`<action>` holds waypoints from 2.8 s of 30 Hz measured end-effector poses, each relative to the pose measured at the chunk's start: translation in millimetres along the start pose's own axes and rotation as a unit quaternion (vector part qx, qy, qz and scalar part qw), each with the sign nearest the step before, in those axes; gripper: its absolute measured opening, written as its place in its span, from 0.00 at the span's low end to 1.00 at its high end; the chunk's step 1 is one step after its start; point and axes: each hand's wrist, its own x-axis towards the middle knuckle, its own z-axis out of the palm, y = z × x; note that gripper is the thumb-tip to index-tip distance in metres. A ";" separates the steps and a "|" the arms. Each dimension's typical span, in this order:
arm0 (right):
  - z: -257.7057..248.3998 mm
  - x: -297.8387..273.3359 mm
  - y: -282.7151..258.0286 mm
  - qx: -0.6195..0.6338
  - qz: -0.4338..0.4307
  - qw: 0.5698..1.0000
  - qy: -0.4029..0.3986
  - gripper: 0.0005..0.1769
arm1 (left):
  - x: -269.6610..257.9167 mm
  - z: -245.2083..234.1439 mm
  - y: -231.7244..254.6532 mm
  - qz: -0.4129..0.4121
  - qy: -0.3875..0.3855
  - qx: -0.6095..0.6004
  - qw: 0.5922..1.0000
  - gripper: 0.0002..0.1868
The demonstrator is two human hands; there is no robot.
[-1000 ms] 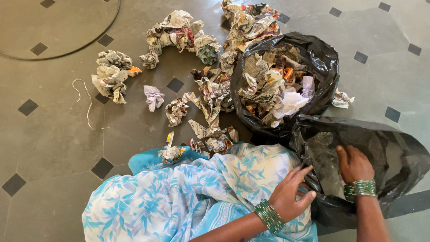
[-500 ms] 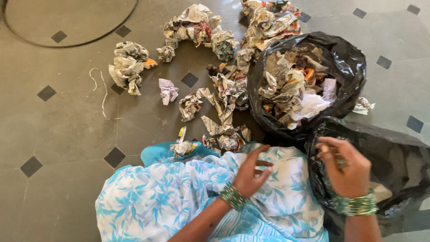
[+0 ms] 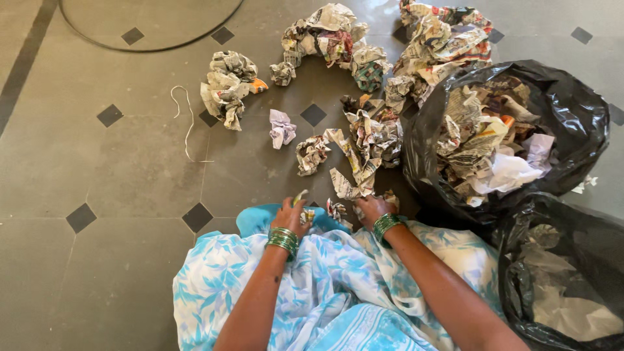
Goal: The person sits on the floor and sorts crumpled newspaper and paper scraps by hand. They pick up individual pieces, unfold or inspect them, and place them into a black plastic bag. The person handles the items one at a time, occasionally adjusting the pile on the floor.
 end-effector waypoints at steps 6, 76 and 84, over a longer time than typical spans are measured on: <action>-13.4 16.1 25.1 0.085 0.039 0.984 0.151 0.25 | 32.1 29.1 -11.1 0.070 0.091 -0.086 0.990 0.17; -28.6 16.4 -14.3 0.652 -0.027 0.701 0.287 0.29 | 42.7 -2.5 28.4 0.078 0.015 -0.633 0.770 0.23; -19.9 28.9 10.4 0.781 -0.030 0.572 0.250 0.29 | 57.5 25.6 5.9 0.084 0.068 -0.646 0.756 0.15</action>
